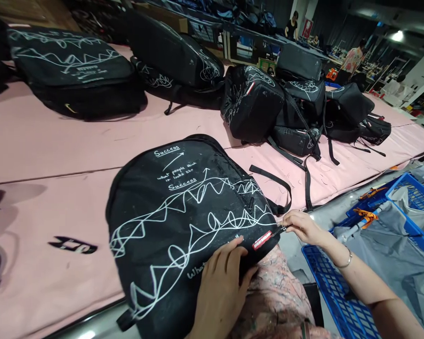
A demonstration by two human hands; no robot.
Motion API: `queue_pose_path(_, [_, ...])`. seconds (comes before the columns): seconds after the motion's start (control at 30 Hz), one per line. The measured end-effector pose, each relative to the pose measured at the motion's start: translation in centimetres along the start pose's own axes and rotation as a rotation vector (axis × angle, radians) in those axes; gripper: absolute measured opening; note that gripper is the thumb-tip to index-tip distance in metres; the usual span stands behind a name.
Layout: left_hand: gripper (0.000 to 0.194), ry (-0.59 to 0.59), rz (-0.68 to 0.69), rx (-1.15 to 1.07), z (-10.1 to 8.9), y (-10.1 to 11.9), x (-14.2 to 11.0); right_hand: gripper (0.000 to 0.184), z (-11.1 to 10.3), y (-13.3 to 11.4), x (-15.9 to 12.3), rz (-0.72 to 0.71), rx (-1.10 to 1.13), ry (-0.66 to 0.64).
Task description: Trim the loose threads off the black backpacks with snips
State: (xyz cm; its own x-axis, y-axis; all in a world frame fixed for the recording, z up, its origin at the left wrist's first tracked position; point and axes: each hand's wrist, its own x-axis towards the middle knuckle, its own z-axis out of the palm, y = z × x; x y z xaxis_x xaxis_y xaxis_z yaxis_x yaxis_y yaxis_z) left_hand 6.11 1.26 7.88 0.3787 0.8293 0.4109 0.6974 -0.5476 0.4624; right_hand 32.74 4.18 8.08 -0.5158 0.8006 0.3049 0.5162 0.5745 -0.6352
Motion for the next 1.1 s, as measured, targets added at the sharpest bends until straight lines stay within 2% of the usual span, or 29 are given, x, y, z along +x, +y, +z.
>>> queue_pose_path(0.3, [0.021, 0.011, 0.028, 0.026, 0.1, 0.0, -0.2, 0.017, -0.4, 0.0, 0.2, -0.046, -0.073, -0.054])
queue_pose_path(0.63, [0.022, 0.005, 0.031, 0.04, 0.1, 0.0, -0.1, 0.015, -0.4, 0.2, -0.3, -0.049, -0.099, 0.019])
queue_pose_path(0.93, [0.024, 0.023, 0.038, 0.048, 0.1, 0.0, -0.3, 0.016, -1.6, 0.1, 0.6, -0.064, -0.095, -0.117])
queue_pose_path(1.1, [0.023, 0.024, 0.042, 0.046, 0.1, 0.0, -0.3, 0.017, -1.6, 0.0, 0.7, -0.055, -0.085, -0.131])
